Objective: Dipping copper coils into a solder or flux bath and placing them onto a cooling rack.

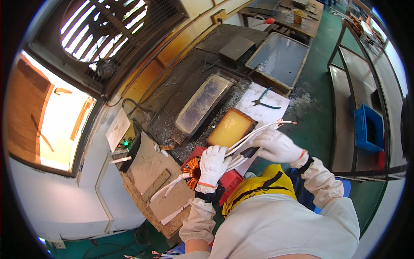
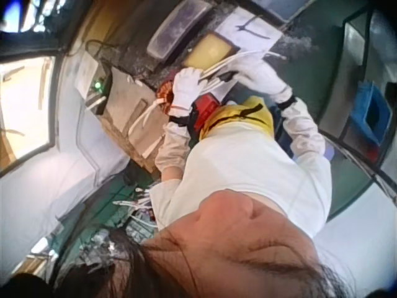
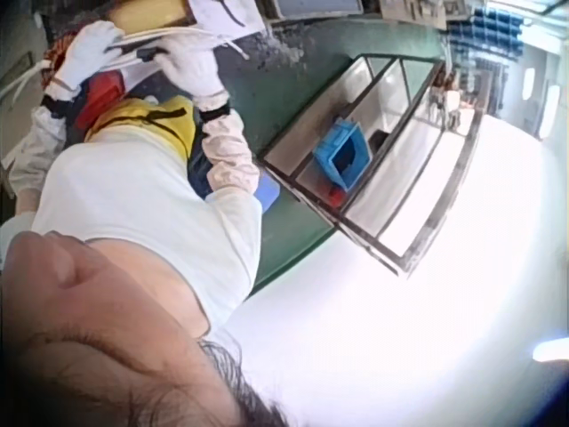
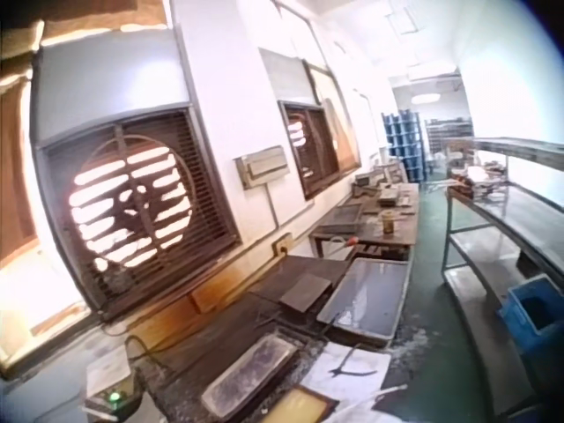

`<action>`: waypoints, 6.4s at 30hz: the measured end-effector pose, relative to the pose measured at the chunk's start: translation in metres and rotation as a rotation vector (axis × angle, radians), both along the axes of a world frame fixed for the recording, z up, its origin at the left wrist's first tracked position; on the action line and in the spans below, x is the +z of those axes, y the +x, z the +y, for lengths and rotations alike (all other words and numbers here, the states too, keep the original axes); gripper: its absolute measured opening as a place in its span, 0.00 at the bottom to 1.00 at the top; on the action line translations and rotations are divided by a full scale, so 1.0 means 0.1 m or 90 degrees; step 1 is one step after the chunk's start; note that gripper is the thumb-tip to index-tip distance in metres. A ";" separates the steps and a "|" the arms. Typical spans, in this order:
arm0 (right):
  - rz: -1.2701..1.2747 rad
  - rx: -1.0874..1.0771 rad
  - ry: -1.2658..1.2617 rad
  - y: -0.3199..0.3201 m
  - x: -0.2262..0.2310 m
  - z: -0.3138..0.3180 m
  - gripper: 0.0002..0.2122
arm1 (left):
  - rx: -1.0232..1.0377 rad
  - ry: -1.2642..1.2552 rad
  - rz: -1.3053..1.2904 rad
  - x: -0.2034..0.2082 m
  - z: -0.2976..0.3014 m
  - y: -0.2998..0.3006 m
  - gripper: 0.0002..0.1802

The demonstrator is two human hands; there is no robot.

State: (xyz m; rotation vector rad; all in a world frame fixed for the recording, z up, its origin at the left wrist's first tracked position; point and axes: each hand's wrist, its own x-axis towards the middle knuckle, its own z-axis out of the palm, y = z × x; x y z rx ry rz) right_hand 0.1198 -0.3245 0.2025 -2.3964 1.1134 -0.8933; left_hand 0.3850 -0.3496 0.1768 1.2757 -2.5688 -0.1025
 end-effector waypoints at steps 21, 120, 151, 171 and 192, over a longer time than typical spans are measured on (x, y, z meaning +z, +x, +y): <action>-0.969 -0.321 0.581 -0.02 -0.87 -0.25 0.11 | -0.025 0.163 0.080 0.05 -0.01 -0.04 0.11; -0.276 -0.030 0.499 0.74 0.39 -0.63 0.15 | -0.018 0.459 0.654 0.82 -1.16 -0.36 0.27; -0.048 -0.179 0.597 0.54 -0.23 -0.73 0.18 | 0.365 -0.186 0.091 -0.11 0.59 0.52 0.24; 0.076 -0.197 0.536 0.55 -0.53 -0.73 0.18 | 0.347 -0.188 0.147 -0.08 0.59 0.60 0.23; -0.004 -0.246 0.549 0.60 -0.35 -0.67 0.18 | 0.333 -0.176 0.137 -0.07 0.59 0.64 0.24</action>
